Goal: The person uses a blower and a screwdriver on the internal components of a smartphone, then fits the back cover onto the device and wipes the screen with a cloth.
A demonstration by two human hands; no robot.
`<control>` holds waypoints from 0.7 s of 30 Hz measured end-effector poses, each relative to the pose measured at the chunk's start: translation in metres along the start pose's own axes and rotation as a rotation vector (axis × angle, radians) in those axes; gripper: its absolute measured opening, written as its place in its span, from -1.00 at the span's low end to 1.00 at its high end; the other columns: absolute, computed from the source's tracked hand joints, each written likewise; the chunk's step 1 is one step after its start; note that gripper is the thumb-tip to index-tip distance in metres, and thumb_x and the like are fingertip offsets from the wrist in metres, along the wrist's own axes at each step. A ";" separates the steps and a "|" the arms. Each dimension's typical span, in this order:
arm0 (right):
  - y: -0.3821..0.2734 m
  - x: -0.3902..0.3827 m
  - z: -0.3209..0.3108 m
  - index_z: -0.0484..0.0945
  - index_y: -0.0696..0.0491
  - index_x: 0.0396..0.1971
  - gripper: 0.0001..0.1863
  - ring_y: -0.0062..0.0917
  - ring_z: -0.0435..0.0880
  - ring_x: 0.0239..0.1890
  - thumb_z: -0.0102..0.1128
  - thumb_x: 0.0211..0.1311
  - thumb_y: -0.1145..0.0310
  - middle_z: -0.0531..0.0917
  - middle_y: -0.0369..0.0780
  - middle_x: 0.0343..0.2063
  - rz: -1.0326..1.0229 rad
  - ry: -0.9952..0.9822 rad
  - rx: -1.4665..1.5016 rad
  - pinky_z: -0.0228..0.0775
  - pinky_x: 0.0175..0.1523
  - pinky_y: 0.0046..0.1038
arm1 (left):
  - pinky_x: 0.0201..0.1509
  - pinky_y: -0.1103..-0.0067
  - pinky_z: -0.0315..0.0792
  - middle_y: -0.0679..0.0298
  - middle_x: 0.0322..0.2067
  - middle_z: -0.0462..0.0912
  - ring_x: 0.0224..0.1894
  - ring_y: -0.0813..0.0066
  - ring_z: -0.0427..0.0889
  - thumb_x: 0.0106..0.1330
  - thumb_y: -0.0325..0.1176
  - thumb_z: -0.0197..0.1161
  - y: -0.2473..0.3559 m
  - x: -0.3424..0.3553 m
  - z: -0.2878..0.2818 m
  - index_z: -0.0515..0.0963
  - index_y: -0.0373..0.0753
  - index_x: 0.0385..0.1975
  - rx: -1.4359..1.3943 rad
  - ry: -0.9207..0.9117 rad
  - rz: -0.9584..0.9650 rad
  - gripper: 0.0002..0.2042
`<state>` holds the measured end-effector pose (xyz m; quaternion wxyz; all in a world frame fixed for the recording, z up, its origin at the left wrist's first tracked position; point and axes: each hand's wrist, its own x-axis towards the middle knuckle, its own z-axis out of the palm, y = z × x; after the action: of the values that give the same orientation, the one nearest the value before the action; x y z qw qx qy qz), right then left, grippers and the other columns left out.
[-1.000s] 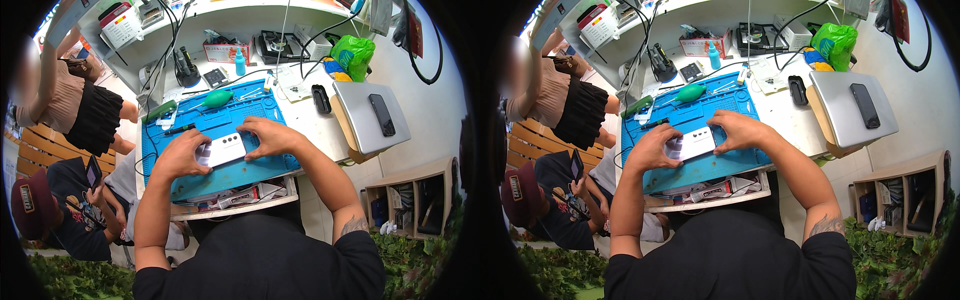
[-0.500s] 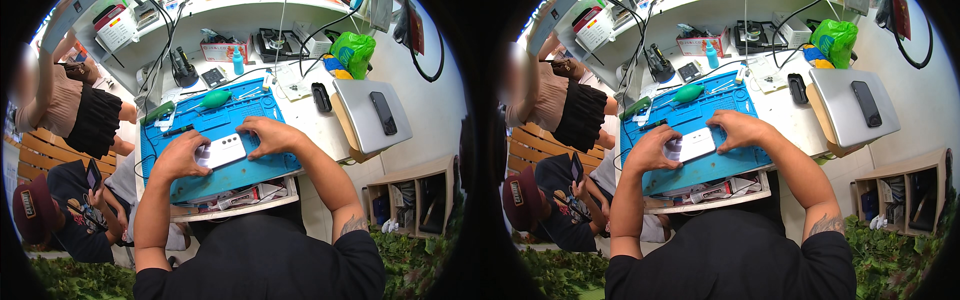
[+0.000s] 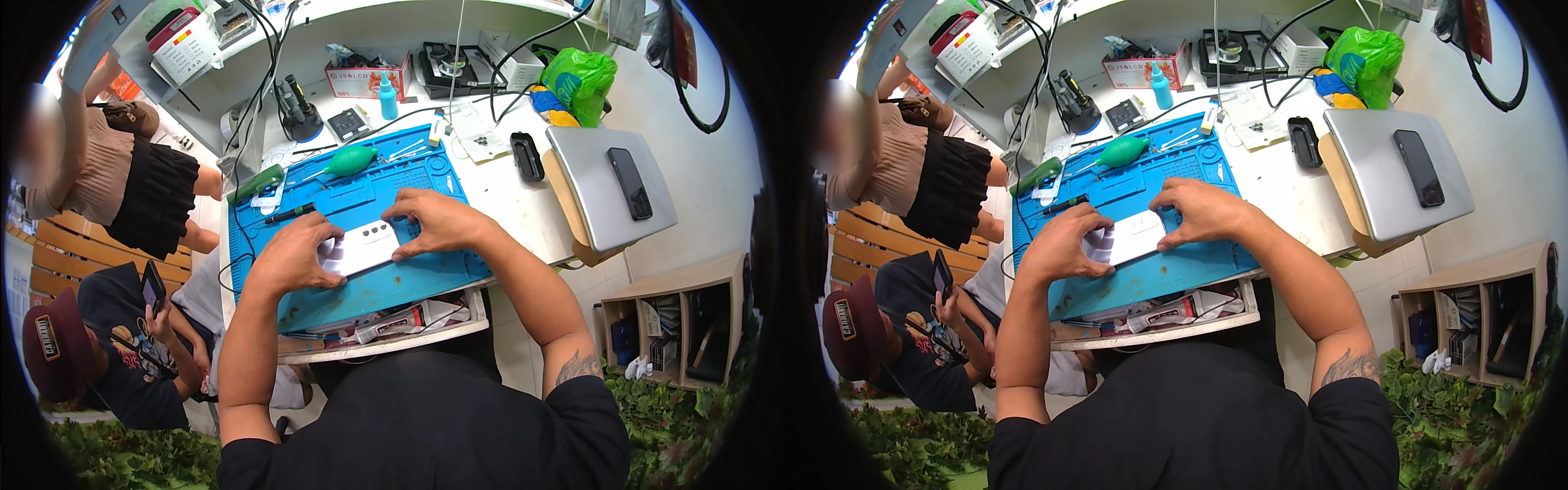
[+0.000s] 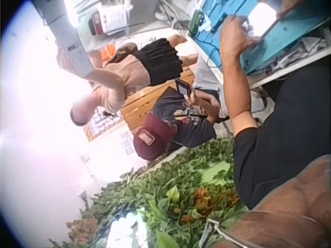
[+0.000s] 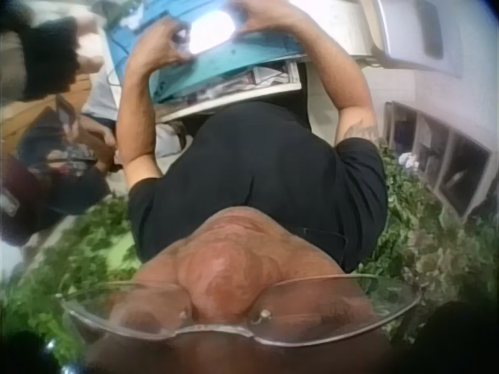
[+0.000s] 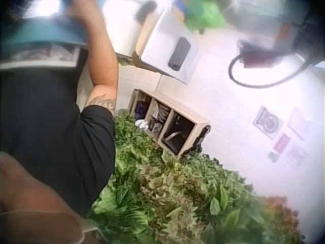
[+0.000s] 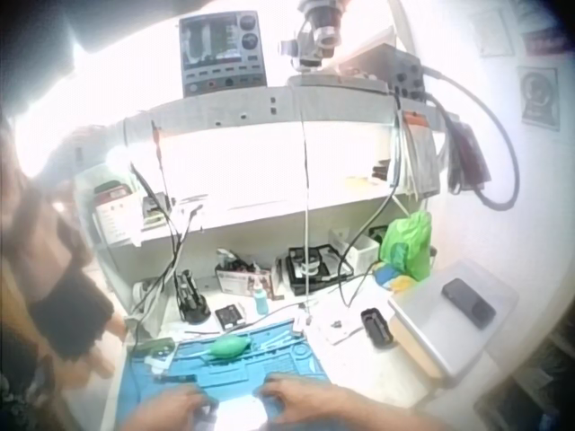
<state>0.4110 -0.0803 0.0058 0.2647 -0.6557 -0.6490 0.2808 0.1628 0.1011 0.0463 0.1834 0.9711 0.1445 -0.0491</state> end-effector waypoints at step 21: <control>-0.024 0.011 0.002 0.71 0.13 0.18 -0.30 -0.12 0.69 0.19 0.71 0.01 0.19 0.68 -0.10 0.07 0.090 -0.050 -0.188 0.58 0.31 -0.20 | 0.28 0.32 0.59 0.15 0.09 0.70 0.16 0.10 0.70 -0.19 0.00 0.83 -0.027 -0.017 -0.001 0.71 -0.21 0.25 -0.030 0.044 0.005 -0.11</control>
<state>0.3926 -0.0692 0.0216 0.1728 -0.6988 -0.6489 0.2464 0.1386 0.1207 0.0407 0.1949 0.9694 0.1470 -0.0249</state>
